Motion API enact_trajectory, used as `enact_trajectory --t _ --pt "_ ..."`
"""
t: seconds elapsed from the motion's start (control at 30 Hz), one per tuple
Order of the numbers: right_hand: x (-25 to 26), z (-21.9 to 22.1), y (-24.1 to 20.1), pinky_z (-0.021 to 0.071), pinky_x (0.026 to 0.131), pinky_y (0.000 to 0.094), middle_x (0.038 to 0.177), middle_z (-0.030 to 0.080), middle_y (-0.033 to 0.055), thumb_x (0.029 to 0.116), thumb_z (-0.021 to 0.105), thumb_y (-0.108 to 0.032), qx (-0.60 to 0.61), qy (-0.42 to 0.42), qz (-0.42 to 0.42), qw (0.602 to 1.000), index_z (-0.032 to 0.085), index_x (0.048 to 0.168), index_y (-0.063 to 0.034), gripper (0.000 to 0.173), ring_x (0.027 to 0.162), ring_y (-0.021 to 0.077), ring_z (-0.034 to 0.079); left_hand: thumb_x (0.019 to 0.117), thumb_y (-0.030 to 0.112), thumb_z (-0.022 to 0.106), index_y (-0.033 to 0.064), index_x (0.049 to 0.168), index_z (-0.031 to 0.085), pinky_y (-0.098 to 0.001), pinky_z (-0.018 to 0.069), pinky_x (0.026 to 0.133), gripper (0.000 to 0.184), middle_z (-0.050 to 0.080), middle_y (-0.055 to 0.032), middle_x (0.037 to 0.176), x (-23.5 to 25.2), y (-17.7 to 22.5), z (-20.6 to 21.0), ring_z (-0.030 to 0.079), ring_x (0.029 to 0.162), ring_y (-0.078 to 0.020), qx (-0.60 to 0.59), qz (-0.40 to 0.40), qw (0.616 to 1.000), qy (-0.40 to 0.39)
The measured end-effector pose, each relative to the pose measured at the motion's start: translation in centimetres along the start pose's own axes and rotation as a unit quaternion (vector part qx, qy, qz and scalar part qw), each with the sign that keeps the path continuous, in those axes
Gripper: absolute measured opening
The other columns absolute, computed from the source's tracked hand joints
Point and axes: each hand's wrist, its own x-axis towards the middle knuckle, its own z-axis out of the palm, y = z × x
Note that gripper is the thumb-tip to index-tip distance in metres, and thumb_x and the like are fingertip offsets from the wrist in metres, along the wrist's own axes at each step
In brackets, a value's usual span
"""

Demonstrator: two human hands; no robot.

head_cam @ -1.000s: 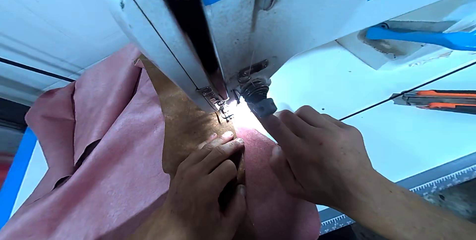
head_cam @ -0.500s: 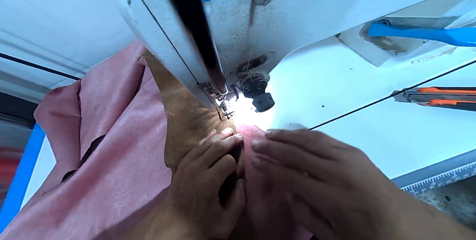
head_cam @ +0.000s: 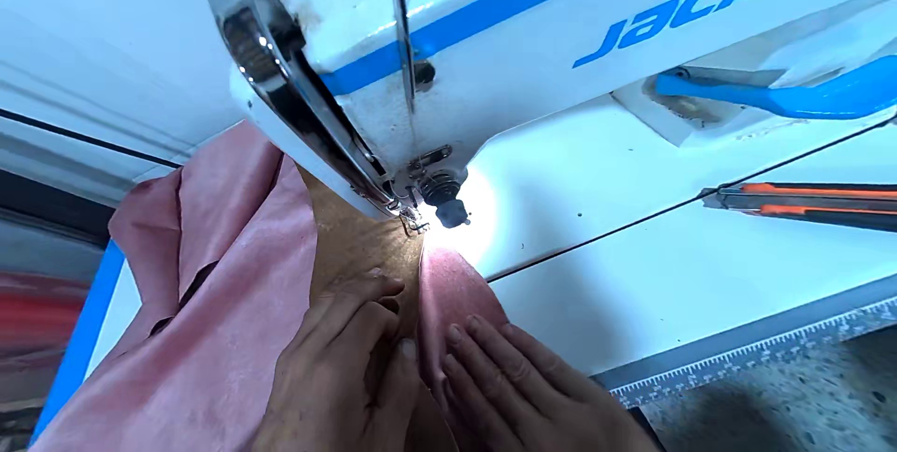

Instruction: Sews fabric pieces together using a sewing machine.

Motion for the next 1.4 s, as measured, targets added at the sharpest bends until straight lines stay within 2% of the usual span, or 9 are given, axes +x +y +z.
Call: enact_trajectory --t 0.23,0.3,0.5,0.63,0.77,0.93,1.0,1.07,1.4 --pt "2.4 2.7 -5.8 0.0367 0.118 0.0530 0.141 0.062 0.0205 0.1005 0.045 -0.054 0.059 0.106 0.104 0.987 0.064 0.134 0.0013 0.068 0.139 0.0366 0.052 0.0978 0.025 0.059 0.0132 0.090 0.069 -0.0311 0.0595 0.089 0.018 0.074 -0.0026 0.115 -0.5 0.6 1.6 0.071 0.107 -0.0114 -0.094 -0.017 0.995 0.022" --pt "2.2 3.1 -6.3 0.0367 0.118 0.0526 0.135 0.066 0.0212 0.1008 0.046 -0.054 0.090 0.126 0.111 0.982 0.068 0.128 0.0009 0.065 0.136 0.0368 0.056 0.0974 0.028 0.058 0.0125 0.087 0.069 -0.0330 0.0581 0.094 0.022 0.075 -0.0040 0.112 -0.4 0.2 3.0 0.070 0.110 -0.0134 -0.101 -0.033 0.994 0.021" --pt "1.0 3.5 -7.3 0.0409 0.117 0.0467 0.122 0.075 0.0083 0.1030 0.048 -0.043 0.042 0.113 0.089 0.989 0.077 0.113 -0.0108 0.045 0.128 0.0263 0.063 0.0964 0.028 0.061 0.0148 0.083 0.067 -0.0443 0.0502 0.111 0.020 0.072 -0.0028 0.122 -1.5 1.1 1.8 0.060 0.131 -0.0221 -0.068 0.030 0.997 0.036" --pt "0.7 4.6 -8.2 0.0439 0.114 0.0432 0.104 0.078 0.0004 0.1047 0.048 -0.032 0.037 0.093 0.061 0.993 0.078 0.103 -0.0149 0.035 0.112 0.0188 0.070 0.0988 0.028 0.060 0.0155 0.085 0.069 -0.0460 0.0446 0.116 0.021 0.073 -0.0006 0.124 -0.6 1.1 1.4 0.059 0.133 -0.0183 -0.011 0.078 0.997 -0.018" --pt "0.8 5.5 -8.6 0.0475 0.110 0.0498 0.104 0.076 0.0131 0.1079 0.045 -0.025 0.050 0.068 0.050 0.995 0.075 0.110 -0.0051 0.036 0.111 0.0316 0.070 0.1009 0.029 0.055 0.0168 0.089 0.069 -0.0408 0.0450 0.115 0.022 0.072 0.0016 0.124 -0.1 0.4 1.9 0.059 0.133 -0.0144 0.012 0.095 0.994 -0.062" --pt "0.8 4.7 -8.3 0.0411 0.117 0.0421 0.107 0.078 -0.0010 0.1069 0.046 -0.034 0.028 0.096 0.054 0.993 0.078 0.104 -0.0176 0.036 0.116 0.0177 0.069 0.1009 0.024 0.054 0.0151 0.087 0.068 -0.0412 0.0460 0.115 0.022 0.071 0.0006 0.124 0.1 -0.6 1.3 0.057 0.135 -0.0178 0.013 0.141 0.986 -0.092" --pt "0.6 4.8 -8.2 0.0392 0.119 0.0442 0.111 0.077 0.0017 0.1070 0.046 -0.030 0.029 0.083 0.044 0.995 0.077 0.109 -0.0161 0.033 0.120 0.0210 0.067 0.1009 0.023 0.053 0.0149 0.088 0.068 -0.0393 0.0474 0.114 0.022 0.072 0.0008 0.122 0.5 -1.0 1.5 0.057 0.134 -0.0167 0.000 0.155 0.982 -0.104" --pt "0.4 5.8 -8.1 0.0380 0.119 0.0510 0.114 0.075 0.0120 0.1059 0.048 -0.020 0.056 0.090 0.033 0.994 0.075 0.114 -0.0077 0.031 0.122 0.0317 0.065 0.1026 0.025 0.051 0.0154 0.091 0.068 -0.0363 0.0479 0.112 0.023 0.071 0.0019 0.123 0.7 -1.3 2.0 0.057 0.134 -0.0146 -0.014 0.154 0.982 -0.104" --pt "1.1 5.9 -8.4 0.0388 0.118 0.0506 0.115 0.075 0.0117 0.1036 0.049 -0.013 0.060 0.093 0.034 0.993 0.074 0.114 -0.0066 0.028 0.120 0.0306 0.066 0.1041 0.023 0.048 0.0125 0.095 0.068 -0.0349 0.0484 0.112 0.024 0.072 -0.0016 0.120 1.0 -1.2 1.2 0.059 0.132 -0.0159 -0.032 0.173 0.979 -0.107"
